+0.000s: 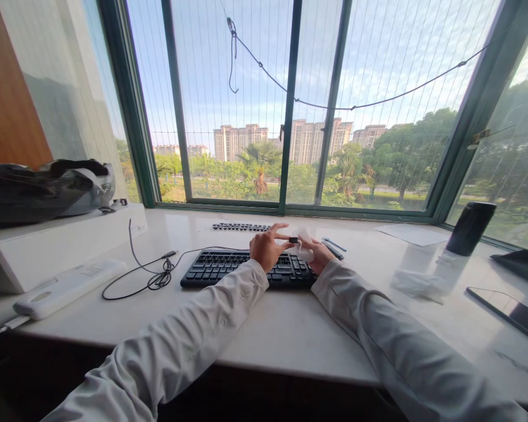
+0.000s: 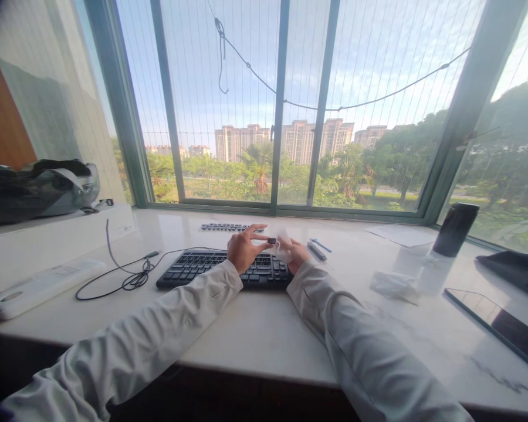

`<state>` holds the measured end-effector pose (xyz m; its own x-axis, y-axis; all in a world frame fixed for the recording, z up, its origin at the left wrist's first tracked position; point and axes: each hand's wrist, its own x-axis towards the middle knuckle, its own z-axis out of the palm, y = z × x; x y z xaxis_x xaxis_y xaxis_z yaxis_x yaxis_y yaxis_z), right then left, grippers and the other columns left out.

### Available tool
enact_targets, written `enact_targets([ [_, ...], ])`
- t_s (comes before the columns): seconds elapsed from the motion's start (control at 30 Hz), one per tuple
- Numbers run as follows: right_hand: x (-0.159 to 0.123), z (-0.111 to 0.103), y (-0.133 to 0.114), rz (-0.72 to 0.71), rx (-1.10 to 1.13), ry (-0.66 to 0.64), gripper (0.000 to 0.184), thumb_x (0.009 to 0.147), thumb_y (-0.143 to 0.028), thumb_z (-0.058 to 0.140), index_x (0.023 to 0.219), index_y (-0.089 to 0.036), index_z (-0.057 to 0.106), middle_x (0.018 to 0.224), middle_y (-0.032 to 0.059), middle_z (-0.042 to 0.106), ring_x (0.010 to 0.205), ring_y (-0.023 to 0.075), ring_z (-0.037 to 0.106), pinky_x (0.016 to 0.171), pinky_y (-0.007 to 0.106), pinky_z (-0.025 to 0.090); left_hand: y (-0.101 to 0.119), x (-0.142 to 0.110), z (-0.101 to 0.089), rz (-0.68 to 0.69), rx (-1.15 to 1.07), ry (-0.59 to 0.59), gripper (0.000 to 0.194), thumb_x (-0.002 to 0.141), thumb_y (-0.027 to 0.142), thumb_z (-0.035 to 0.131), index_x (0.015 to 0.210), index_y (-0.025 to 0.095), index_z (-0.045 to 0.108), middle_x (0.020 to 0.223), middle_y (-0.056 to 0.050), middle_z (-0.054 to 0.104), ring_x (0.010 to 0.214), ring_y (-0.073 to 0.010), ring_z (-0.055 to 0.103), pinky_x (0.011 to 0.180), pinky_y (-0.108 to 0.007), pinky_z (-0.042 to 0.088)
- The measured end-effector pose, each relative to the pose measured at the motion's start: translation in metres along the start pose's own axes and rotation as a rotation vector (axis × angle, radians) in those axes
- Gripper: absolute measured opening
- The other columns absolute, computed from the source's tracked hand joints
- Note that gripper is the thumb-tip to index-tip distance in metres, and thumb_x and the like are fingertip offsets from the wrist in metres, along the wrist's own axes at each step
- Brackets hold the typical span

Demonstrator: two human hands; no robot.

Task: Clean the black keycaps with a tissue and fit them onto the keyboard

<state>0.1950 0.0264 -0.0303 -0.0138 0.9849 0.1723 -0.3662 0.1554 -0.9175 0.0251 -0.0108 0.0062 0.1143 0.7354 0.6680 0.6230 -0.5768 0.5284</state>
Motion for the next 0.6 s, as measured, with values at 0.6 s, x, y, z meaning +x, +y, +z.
enact_targets([
  [0.6, -0.001, -0.003, -0.016, -0.037, -0.389, 0.023, 0.049, 0.078, -0.046, 0.046, 0.106, -0.011, 0.068, 0.068, 0.0054, 0.063, 0.056, 0.0158, 0.054, 0.052, 0.027, 0.042, -0.022, 0.004, 0.008, 0.261, 0.115, 0.077, 0.015, 0.083, 0.039, 0.063, 0.085, 0.032, 0.075, 0.095, 0.005, 0.074, 0.091, -0.0154, 0.069, 0.069, -0.023, 0.048],
])
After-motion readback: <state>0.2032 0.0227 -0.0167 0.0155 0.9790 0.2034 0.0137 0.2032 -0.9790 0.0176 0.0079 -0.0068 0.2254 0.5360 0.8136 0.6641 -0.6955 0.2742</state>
